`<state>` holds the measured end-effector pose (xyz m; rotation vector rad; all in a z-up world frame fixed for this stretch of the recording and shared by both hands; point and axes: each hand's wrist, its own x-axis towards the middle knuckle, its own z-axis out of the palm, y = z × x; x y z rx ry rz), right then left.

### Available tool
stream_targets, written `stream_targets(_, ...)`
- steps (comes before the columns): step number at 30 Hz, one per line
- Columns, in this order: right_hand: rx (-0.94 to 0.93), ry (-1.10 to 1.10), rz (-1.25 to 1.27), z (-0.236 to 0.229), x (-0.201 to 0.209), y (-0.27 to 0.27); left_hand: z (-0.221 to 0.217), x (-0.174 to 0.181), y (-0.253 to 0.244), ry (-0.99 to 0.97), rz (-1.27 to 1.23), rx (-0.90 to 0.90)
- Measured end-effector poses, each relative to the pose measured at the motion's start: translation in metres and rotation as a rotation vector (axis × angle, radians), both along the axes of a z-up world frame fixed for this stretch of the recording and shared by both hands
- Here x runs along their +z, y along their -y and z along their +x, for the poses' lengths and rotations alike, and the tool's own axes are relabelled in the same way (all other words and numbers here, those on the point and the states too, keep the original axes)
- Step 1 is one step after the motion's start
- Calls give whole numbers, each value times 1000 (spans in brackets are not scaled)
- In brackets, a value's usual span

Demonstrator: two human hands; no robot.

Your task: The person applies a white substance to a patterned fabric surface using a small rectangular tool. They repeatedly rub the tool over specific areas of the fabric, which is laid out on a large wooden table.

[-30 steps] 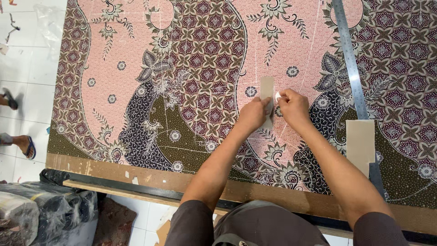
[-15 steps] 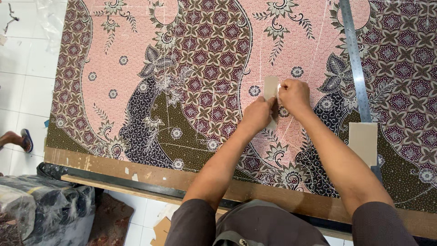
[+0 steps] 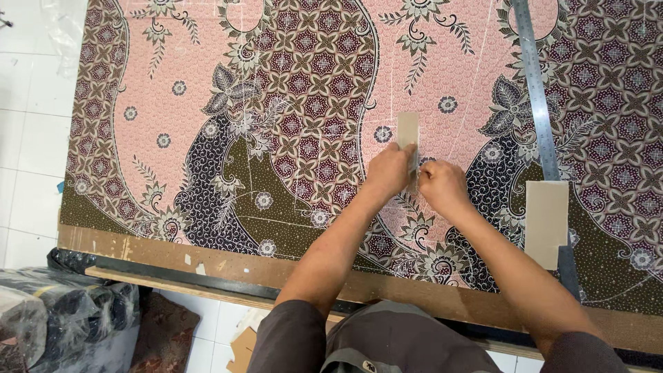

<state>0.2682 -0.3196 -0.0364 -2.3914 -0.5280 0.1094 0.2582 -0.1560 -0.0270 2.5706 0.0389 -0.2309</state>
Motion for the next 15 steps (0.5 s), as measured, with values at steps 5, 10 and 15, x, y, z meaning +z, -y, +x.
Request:
stream_targets(5, -49, -34, -31, 48, -3, -14, 1, 1, -1, -2, -18, -6)
stream_targets(10, -4, -68, -82, 46, -2, -12, -1, 0, 0, -3, 14, -5)
stream_targets(15, 105, -123, -153, -19, 10, 6, -1, -1, 1, -11, 45, 7)
